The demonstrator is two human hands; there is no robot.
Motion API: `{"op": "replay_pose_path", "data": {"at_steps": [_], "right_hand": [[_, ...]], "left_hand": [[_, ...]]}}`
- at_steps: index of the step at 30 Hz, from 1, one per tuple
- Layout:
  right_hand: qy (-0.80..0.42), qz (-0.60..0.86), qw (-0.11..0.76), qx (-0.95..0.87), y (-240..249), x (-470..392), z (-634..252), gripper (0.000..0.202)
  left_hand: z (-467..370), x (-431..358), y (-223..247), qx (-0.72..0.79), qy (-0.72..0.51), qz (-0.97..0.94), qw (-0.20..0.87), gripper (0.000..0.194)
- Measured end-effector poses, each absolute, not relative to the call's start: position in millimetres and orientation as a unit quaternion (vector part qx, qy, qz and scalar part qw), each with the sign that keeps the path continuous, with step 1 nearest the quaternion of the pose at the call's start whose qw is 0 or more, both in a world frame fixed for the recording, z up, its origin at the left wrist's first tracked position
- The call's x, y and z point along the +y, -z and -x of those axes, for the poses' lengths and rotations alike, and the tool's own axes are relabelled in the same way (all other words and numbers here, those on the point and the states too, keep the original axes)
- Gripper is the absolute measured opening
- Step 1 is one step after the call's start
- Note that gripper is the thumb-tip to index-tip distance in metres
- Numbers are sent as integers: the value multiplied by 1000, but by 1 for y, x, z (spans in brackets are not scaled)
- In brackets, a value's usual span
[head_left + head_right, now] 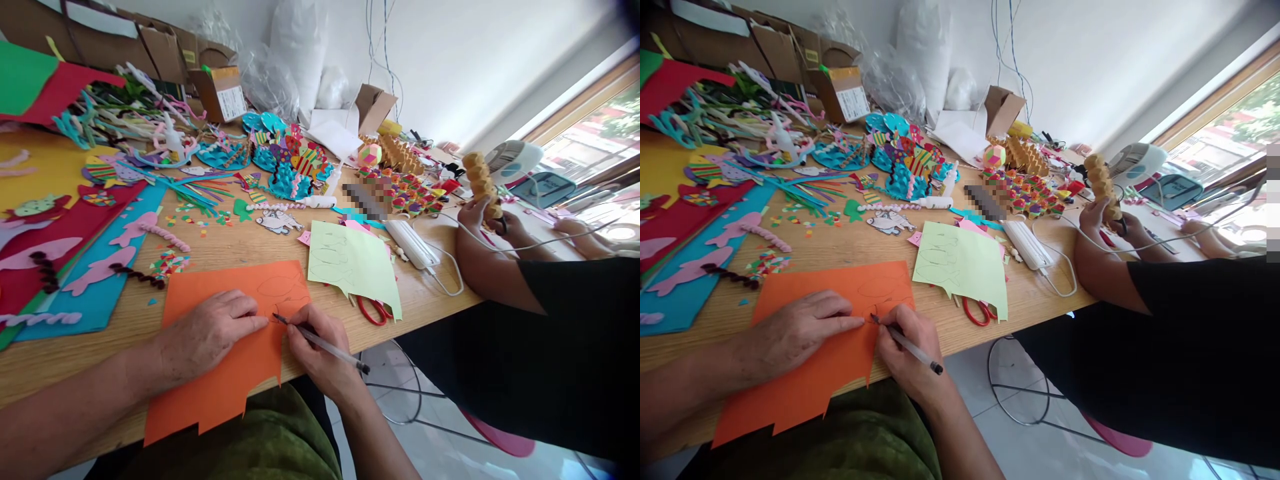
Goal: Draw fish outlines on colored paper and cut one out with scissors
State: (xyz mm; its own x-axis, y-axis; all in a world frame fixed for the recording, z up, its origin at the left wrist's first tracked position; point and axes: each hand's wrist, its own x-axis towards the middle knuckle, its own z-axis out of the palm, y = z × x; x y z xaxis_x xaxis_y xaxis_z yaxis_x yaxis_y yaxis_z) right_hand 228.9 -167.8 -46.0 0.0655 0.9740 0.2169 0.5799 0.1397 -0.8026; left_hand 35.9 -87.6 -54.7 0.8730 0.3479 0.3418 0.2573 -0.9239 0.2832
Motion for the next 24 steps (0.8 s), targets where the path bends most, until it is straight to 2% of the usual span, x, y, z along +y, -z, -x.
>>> {"op": "replay_pose_path", "data": {"at_steps": [24], "right_hand": [[-244,607,404,-639,47,-167,-228,9]], "left_hand": [[-37,-88,52,161,-193,-961,117,31]]}}
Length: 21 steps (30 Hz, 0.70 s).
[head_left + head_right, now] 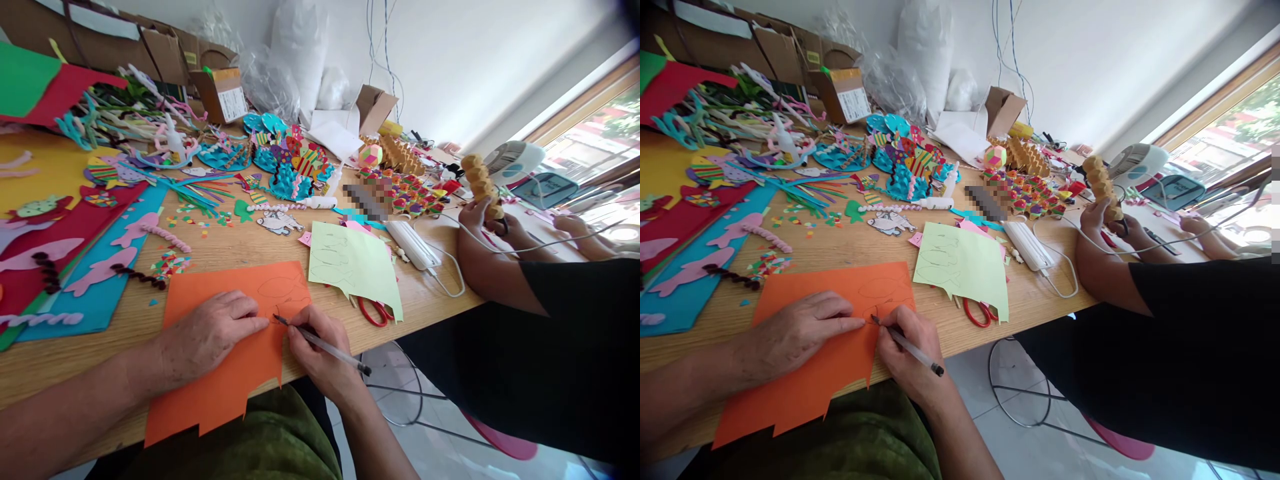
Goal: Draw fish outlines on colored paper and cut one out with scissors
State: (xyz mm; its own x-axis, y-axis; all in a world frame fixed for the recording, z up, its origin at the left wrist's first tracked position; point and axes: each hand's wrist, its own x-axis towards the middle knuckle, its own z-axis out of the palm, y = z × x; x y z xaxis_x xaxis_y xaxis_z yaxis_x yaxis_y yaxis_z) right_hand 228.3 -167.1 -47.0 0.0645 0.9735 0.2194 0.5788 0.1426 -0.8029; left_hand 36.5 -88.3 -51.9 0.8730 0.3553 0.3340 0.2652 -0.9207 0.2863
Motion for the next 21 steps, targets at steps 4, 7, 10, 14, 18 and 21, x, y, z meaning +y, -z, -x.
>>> {"op": "replay_pose_path", "data": {"at_steps": [4,7,10,14,18,21], "right_hand": [[-239,610,408,-635,47,-167,-229,9],[-238,609,403,-641,47,-168,-229,9],[-243,605,407,-639,47,-168,-229,8],[-245,608,406,-637,47,-168,-229,9],[-249,610,403,-635,47,-168,-229,9],[-245,614,400,-636,46,-167,-228,10]], "left_hand": [[-36,-89,53,166,-186,-961,118,32],[-36,-89,52,167,-188,-961,117,33],[-37,-88,52,165,-189,-962,111,34],[-37,-88,51,163,-190,-962,110,34],[-37,-88,51,164,-194,-961,107,35],[-36,-89,51,166,-189,-961,111,34]]}}
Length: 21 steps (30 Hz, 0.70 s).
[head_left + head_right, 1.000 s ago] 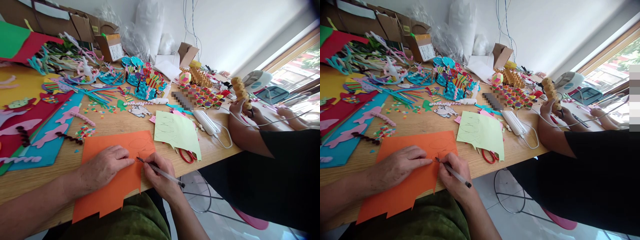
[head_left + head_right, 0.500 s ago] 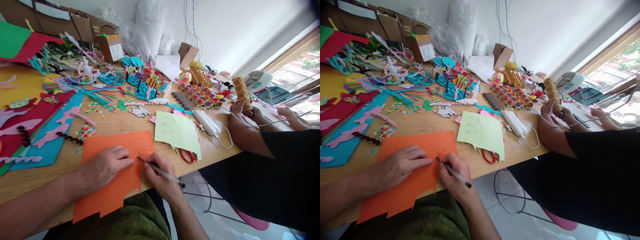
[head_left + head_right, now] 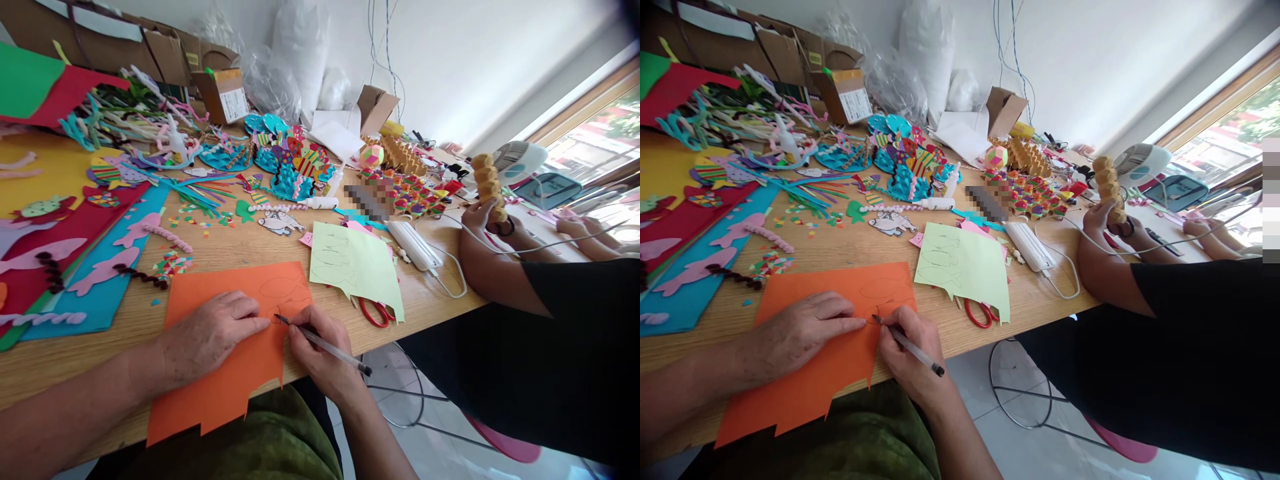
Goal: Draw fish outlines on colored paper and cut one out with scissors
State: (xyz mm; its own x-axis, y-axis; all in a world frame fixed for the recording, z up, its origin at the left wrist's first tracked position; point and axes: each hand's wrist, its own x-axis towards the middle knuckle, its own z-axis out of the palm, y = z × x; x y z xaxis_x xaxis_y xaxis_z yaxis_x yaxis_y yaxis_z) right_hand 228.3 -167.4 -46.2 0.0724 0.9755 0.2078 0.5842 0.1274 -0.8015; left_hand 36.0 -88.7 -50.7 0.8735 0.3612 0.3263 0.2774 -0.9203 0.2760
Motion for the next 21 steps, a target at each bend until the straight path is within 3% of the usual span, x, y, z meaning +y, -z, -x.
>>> {"op": "replay_pose_path", "data": {"at_steps": [21], "right_hand": [[-243,615,398,-636,48,-167,-228,9]], "left_hand": [[-37,-88,53,164,-194,-961,112,31]]}}
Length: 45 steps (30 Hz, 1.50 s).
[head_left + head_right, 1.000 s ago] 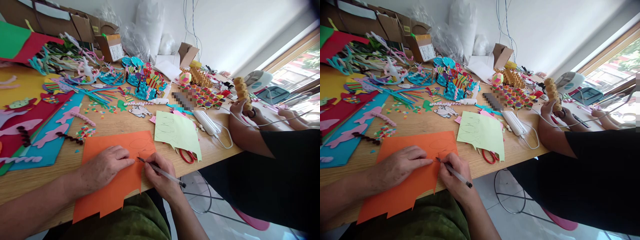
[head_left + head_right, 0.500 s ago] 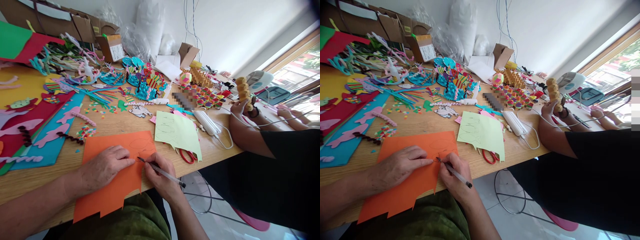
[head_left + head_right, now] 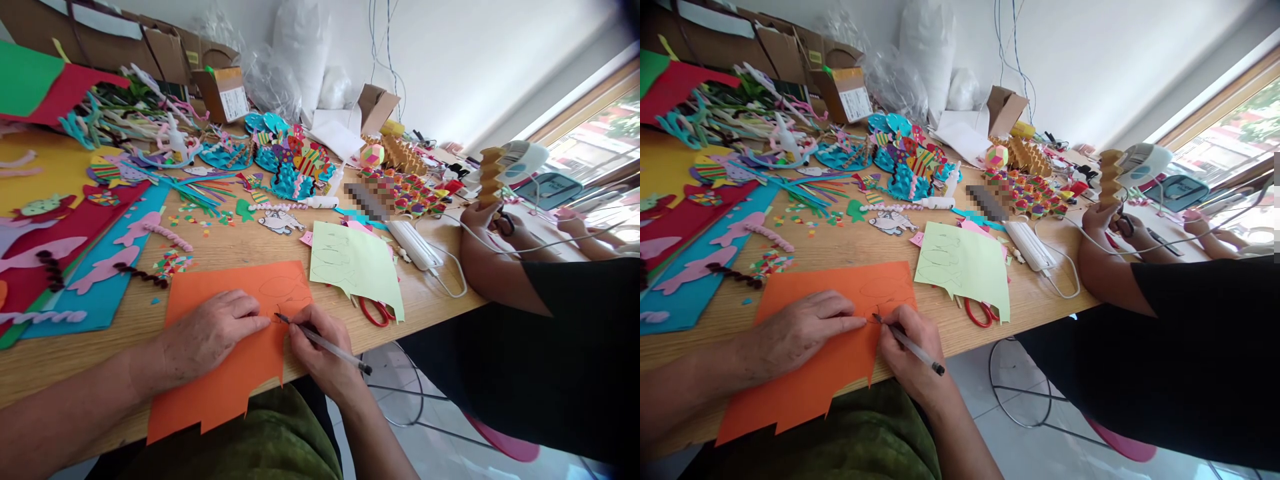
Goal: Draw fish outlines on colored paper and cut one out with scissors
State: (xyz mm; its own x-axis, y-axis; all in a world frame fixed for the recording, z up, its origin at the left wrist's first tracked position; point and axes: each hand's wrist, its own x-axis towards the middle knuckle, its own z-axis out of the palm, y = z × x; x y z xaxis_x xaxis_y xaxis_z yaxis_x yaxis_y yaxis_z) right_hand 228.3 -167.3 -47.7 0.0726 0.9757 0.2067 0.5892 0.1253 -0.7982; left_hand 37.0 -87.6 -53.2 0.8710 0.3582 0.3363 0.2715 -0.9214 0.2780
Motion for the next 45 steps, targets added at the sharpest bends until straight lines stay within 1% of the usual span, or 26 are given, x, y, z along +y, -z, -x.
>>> {"op": "replay_pose_path", "data": {"at_steps": [4,10,14,21,29,45], "right_hand": [[-255,612,397,-635,48,-168,-229,9],[-271,609,428,-610,37,-170,-230,9],[-259,605,417,-627,33,-169,-226,8],[-257,610,407,-630,43,-165,-222,8],[-257,616,386,-637,44,-165,-222,8],[-239,617,380,-646,46,-165,-221,8]], "left_hand": [[-37,-88,52,160,-193,-962,110,32],[-36,-88,52,166,-186,-963,103,33],[-36,-88,49,166,-185,-963,108,33],[-35,-88,45,171,-198,-957,123,37],[-36,-87,44,166,-209,-958,105,39],[-36,-88,46,162,-219,-958,95,39]]}}
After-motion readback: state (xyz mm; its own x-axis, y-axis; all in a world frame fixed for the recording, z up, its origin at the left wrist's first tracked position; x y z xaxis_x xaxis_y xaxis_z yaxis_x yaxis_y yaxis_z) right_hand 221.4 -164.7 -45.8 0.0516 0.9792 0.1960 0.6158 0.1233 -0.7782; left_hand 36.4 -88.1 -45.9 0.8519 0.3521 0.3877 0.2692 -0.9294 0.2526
